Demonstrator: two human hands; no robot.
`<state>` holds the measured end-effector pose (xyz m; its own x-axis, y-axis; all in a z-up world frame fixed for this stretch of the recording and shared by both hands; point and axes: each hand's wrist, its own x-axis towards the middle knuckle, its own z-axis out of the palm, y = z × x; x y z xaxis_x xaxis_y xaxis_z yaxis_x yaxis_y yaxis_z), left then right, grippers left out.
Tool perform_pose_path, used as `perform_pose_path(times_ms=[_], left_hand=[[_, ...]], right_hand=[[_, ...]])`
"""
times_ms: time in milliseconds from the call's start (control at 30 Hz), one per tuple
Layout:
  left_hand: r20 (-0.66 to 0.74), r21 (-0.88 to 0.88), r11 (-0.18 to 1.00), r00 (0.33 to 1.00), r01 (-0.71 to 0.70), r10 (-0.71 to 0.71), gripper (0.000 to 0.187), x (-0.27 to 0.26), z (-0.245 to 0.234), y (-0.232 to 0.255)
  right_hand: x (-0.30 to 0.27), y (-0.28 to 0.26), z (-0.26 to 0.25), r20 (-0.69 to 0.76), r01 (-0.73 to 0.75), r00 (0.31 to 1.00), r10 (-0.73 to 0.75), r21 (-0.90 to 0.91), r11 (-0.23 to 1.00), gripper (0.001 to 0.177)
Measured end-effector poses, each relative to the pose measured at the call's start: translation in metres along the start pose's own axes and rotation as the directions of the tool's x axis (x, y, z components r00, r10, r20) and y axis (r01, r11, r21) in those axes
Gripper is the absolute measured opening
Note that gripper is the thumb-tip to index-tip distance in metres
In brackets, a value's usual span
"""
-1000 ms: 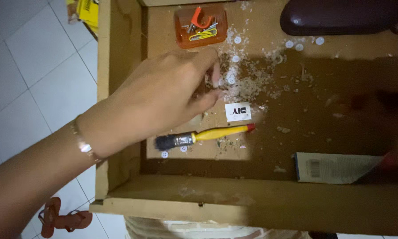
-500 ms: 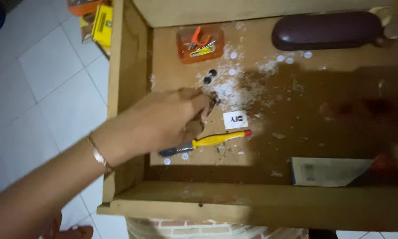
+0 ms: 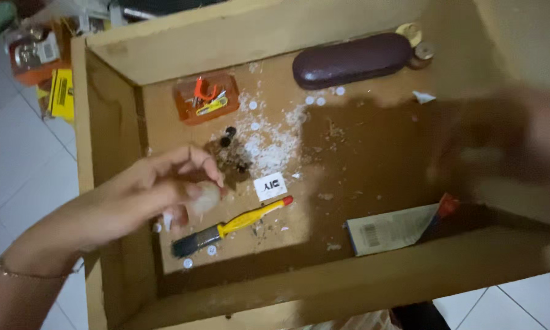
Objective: The person clears small items and debris from a wooden drawer by hand, moving boxes of staples and paper clips, picking up white circular stickers, and placing them into a small eyeglass case.
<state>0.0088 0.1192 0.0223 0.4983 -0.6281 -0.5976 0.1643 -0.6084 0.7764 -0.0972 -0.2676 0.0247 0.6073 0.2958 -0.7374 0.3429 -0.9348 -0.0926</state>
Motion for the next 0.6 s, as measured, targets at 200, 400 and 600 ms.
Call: perform_pose_path(times_ms=[200,400,600], left_hand=[[0.047,-0.432,0.901,0.997,-0.037,0.064,0.048,0.008,0.010,-0.017],[-0.219,0.097,0.991,0.974,0.087,-0.064,0.046,0.016,0.022,0.008],[0.022,0.939,0.190,0.602,-0.286,0.798,0.039,0.093,0.034,0.064]], right_hand=[[-0.018,-0.008,0.000,0.282,-0.269,0.928,0.242,0.061,0.961,0.018],[-0.015,-0.001,0.014,0.045,0.082,0.995,-0.084,0.048,0.995,0.022],[-0.021,0.012,0.028,0.028,0.145,0.989,-0.144,-0.066,0.987,0.019]])
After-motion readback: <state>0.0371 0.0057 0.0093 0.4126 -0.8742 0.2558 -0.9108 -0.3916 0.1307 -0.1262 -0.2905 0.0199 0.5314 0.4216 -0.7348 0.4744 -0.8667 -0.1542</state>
